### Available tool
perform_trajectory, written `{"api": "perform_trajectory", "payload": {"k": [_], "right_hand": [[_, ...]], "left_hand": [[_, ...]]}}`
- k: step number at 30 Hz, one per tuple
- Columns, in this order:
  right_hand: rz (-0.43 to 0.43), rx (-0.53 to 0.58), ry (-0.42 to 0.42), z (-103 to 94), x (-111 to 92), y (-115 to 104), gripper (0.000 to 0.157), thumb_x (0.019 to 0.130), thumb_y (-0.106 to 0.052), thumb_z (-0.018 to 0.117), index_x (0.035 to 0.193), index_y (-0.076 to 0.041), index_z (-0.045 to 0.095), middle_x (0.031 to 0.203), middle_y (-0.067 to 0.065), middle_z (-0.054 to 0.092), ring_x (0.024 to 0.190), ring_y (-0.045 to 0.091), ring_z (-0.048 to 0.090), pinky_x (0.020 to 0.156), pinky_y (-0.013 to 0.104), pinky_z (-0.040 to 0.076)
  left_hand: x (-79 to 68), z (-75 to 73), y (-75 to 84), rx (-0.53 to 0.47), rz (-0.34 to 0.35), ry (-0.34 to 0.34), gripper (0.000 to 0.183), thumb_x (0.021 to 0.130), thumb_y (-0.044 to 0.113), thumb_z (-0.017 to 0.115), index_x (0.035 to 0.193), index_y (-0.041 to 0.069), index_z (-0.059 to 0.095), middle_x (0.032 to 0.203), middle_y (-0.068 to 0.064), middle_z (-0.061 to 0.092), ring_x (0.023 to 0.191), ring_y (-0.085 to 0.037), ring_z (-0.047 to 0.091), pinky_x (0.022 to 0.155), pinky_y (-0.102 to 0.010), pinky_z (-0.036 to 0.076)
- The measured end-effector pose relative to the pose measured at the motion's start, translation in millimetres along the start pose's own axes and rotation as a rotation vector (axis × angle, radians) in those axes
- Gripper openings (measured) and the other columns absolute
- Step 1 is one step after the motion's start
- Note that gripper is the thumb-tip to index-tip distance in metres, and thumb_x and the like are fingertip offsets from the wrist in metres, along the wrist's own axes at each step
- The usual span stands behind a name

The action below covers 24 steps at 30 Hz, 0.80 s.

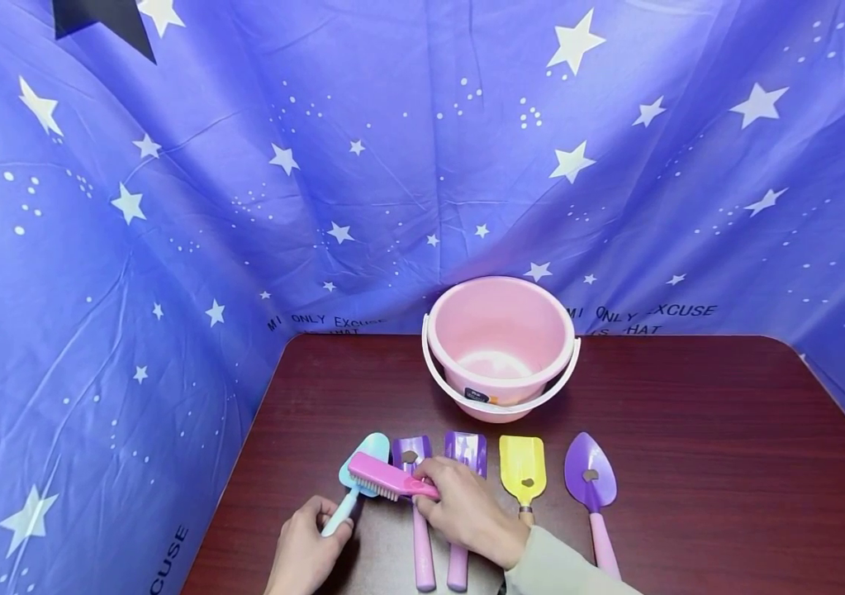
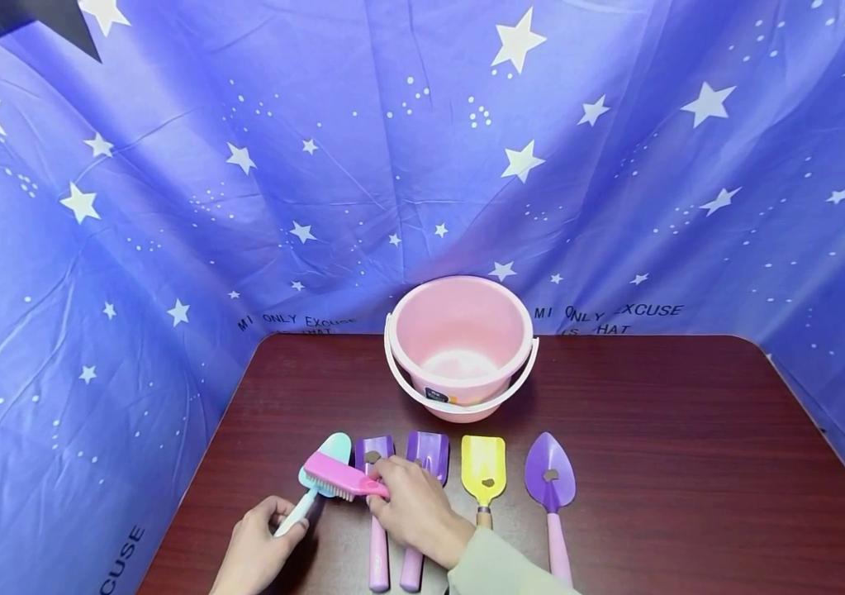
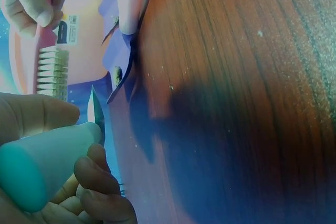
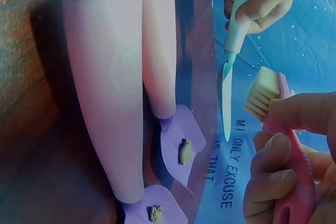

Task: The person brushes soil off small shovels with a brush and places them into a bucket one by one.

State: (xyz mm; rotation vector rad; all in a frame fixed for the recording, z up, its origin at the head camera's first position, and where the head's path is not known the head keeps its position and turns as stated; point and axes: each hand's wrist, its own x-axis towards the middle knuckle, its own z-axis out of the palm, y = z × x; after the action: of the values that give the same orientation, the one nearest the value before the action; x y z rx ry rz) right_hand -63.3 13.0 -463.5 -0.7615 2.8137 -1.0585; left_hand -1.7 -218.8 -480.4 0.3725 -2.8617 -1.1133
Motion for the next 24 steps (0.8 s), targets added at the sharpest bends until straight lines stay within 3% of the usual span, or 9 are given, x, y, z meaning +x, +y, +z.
{"api": "perform_trajectory", "payload": {"k": [12, 24], "right_hand": [[-0.005, 0.046, -0.028, 11.5, 3.5, -3.3, 0.012, 0.079, -0.02, 0.072, 0.09, -0.019, 0.066, 0.078, -0.013, 0.051, 0.067, 0.005, 0.046, 0.06, 0.024, 0.039], [0.012, 0.021, -0.042, 17.6, 2.5, -4.1, 0.01, 0.081, -0.024, 0.07, 0.088, -0.018, 0.066, 0.073, -0.013, 0.047, 0.062, 0.005, 0.043, 0.054, 0.024, 0.035]], "left_hand": [[-1.2, 0.1, -1.2, -0.003, -0.005, -0.003, 0.019, 0.072, 0.018, 0.078, 0.079, 0.015, 0.061, 0.065, 0.009, 0.052, 0.059, -0.006, 0.046, 0.057, -0.025, 0.036], [-2.5, 0.8, -1.3, -0.006, -0.008, -0.014, 0.018, 0.072, 0.018, 0.077, 0.079, 0.015, 0.06, 0.065, 0.009, 0.052, 0.059, -0.007, 0.046, 0.057, -0.026, 0.036]]}}
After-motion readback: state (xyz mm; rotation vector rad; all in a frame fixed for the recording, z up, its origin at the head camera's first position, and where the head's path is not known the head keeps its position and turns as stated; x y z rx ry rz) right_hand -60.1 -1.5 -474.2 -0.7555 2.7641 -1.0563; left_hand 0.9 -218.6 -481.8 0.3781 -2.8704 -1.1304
